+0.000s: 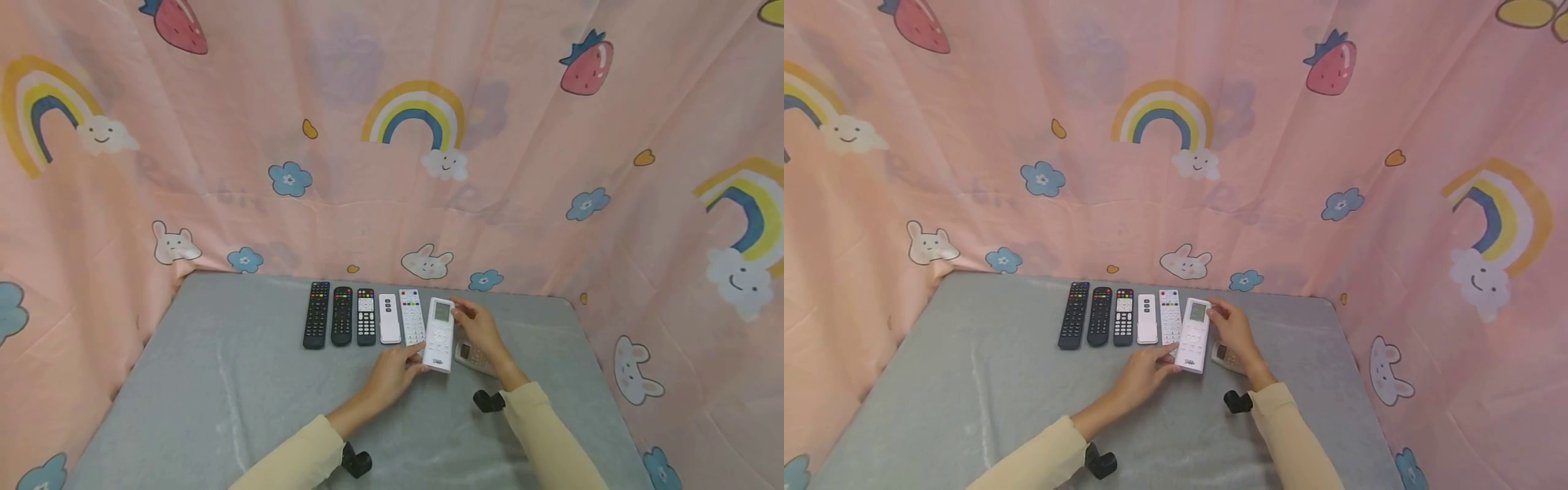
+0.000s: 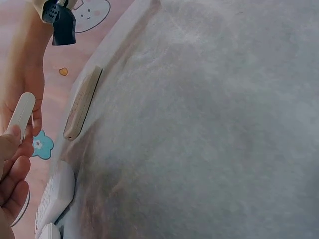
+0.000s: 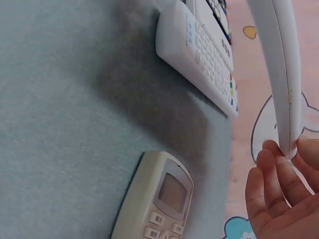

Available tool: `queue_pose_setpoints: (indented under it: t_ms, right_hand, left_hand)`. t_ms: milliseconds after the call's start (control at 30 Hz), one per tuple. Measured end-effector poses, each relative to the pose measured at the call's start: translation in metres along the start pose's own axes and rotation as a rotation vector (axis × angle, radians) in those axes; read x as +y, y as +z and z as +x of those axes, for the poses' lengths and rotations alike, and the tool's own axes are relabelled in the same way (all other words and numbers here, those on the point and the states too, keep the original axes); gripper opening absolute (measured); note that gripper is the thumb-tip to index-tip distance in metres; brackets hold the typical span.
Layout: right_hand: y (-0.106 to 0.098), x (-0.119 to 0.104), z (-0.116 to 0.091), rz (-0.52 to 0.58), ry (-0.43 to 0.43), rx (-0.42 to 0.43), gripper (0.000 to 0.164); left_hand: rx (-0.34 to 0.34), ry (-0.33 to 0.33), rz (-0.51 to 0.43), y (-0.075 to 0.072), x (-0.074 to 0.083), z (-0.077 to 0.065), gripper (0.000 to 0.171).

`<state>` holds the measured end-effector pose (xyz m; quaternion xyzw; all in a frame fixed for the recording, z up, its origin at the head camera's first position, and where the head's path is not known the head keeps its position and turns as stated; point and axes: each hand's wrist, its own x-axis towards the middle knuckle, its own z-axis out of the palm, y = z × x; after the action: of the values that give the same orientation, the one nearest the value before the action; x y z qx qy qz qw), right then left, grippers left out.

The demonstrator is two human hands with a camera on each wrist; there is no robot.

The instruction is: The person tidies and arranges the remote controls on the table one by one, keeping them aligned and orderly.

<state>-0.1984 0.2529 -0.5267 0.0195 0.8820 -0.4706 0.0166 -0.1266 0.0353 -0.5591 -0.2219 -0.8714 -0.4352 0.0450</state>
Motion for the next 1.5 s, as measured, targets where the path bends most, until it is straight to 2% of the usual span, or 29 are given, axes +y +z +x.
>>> queue_pose_setpoints:
  t_ms: [300,433,600,767,1167,1500]
  right_hand:
    - [-0.005,0.004,0.015,-0.003,-0.004,-0.003,0.037]
    - [-0.007,0.007,0.021,0.005,0.022,-0.027,0.038]
    - [-0.007,0.009,0.03,0.03,0.05,-0.047,0.039]
    - [-0.005,0.012,0.04,0.001,0.061,-0.054,0.039]
    - [0.005,0.024,0.057,-0.001,0.067,-0.06,0.038]
    - [0.009,0.027,0.059,-0.02,0.134,-0.094,0.039]
  left_hand:
    - [0.026,-0.022,0.018,0.009,0.004,0.016,0.045]
    - [0.039,-0.02,0.003,0.013,0.005,0.022,0.044]
    - [0.041,-0.051,0.005,0.016,0.004,0.03,0.041]
    - [0.046,-0.068,0.022,0.02,0.0,0.036,0.04]
    - [0.021,-0.092,0.107,0.029,-0.004,0.042,0.041]
    - [0.021,-0.092,0.202,0.033,-0.004,0.045,0.046]
